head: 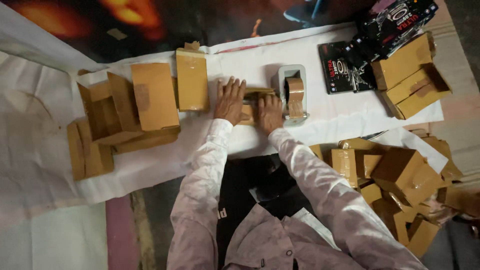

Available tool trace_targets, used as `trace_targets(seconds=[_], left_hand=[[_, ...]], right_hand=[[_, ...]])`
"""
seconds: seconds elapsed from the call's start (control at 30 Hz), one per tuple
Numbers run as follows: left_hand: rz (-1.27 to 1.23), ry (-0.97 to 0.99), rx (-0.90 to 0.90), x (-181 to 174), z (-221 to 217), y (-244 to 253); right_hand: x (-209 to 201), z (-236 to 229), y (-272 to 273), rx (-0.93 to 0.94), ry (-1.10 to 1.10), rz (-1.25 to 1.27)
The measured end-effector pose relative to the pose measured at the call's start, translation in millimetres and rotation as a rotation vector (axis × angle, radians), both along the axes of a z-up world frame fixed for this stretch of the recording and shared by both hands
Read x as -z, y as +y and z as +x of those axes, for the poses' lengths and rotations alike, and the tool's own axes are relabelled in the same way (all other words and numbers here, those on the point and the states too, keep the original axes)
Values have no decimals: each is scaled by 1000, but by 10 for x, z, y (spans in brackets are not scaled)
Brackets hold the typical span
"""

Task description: The person places black product boxes into small cardboard boxes, folds the flaps, and seals them with a tape dispenser. The person repeats this process for multiple boxes, stacking the sealed packages on the table.

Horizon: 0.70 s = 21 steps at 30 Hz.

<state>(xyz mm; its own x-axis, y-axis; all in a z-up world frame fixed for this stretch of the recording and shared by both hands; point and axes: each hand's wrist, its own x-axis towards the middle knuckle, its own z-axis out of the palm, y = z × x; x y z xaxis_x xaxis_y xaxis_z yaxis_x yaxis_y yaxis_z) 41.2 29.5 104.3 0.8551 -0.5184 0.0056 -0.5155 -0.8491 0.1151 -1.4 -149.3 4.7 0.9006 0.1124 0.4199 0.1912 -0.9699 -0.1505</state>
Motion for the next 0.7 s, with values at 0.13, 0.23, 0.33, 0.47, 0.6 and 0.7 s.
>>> trace_targets(seconds=[0.13,0.23,0.33,0.47,0.6,0.7], left_hand=[[-20,-147,53,422,-234,-16],[-44,-277,104,556,-423,-2],[-20,-136,129,461,-563,-48],[-13,25,-78,168,-547,-304],[-10,116,-293,103,-395,-636],[69,-18,-263,254,-375,-607]], right_hand=[[50,-365,82,48,62,202],[-166,-886,39,-57,21,312],[-491,-1381,-107,-160,-35,436],[-887,-1409,-389,-20,-183,367],[-1157,-1053,-519,-5,-182,242],[-1209,-874,-412,-137,-190,213]])
